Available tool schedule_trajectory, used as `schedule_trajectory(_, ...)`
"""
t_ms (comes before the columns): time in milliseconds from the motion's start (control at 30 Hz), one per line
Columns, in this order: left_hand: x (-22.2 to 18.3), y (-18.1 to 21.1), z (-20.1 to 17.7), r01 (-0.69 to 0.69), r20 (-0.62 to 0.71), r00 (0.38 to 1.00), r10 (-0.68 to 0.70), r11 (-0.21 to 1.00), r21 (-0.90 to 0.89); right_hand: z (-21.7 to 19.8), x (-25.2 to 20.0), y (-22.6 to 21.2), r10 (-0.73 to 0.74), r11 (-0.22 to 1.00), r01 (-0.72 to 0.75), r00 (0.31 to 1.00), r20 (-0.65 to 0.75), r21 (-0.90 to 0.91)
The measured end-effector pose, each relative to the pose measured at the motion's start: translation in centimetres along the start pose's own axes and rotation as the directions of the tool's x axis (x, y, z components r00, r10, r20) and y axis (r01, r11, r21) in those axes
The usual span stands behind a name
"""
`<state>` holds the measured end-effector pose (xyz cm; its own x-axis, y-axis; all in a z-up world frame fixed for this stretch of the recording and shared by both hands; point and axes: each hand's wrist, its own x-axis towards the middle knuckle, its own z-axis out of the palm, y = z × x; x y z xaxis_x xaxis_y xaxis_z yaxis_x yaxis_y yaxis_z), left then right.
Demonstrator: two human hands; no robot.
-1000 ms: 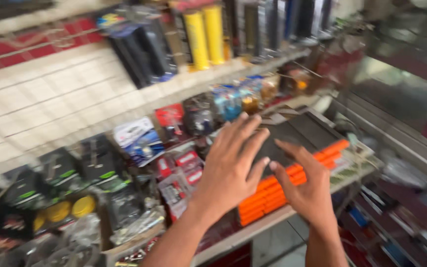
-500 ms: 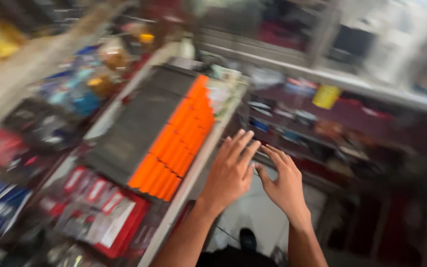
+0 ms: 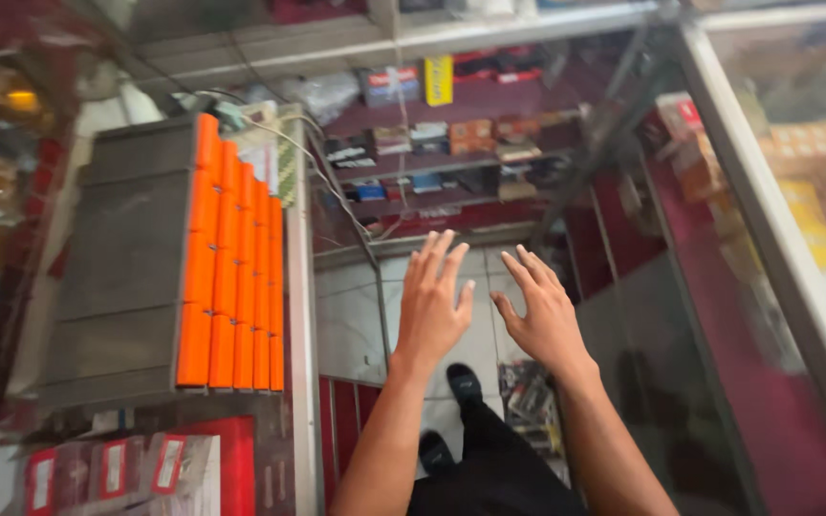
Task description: The person picks up several packaged motorcycle grips from the floor and places them onto a metal grid rack one by one.
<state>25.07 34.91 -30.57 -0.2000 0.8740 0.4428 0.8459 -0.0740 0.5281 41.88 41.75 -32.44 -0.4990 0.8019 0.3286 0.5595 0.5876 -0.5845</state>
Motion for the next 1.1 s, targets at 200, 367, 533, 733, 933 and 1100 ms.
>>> schedule_trajectory(200, -4.4, -0.8, 1.7, 0.084, 0.041, 0.996, -0.08, 0.993, -0.083, 0.7, -5.9, 1.8, 0.126, 0.988, -0.118, 0.988, 0.085, -0.097)
schedule_trajectory(367, -5.9, -0.7, 3.3, 0.113, 0.127, 0.987, -0.098, 0.986, -0.123, 0.6, -9.2, 3.1, 0.214, 0.974, -0.207, 0.975, 0.066, -0.092)
schedule_trajectory(533, -6.9, -0.4, 5.2, 0.101, 0.185, 0.98, -0.074, 0.985, -0.141, 0.2, -11.2, 4.2, 0.298, 0.95, -0.29, 0.952, 0.065, -0.111)
schedule_trajectory(733, -7.9, 0.6, 7.6, 0.063, 0.233, 0.972, -0.021, 0.983, -0.171, 0.3, -14.0, 5.9, 0.374, 0.926, -0.368, 0.925, 0.07, -0.087)
schedule_trajectory(933, -8.5, 2.3, 10.2, 0.031, 0.246, 0.969, 0.023, 0.977, -0.213, 0.0, -16.5, 9.0, 0.445, 0.895, -0.443, 0.894, 0.051, -0.042)
schedule_trajectory(1100, -9.5, 4.0, 12.5, 0.014, 0.289, 0.956, 0.048, 0.978, -0.206, 0.8, -18.1, 11.8, 0.468, 0.884, -0.464, 0.881, 0.077, -0.062)
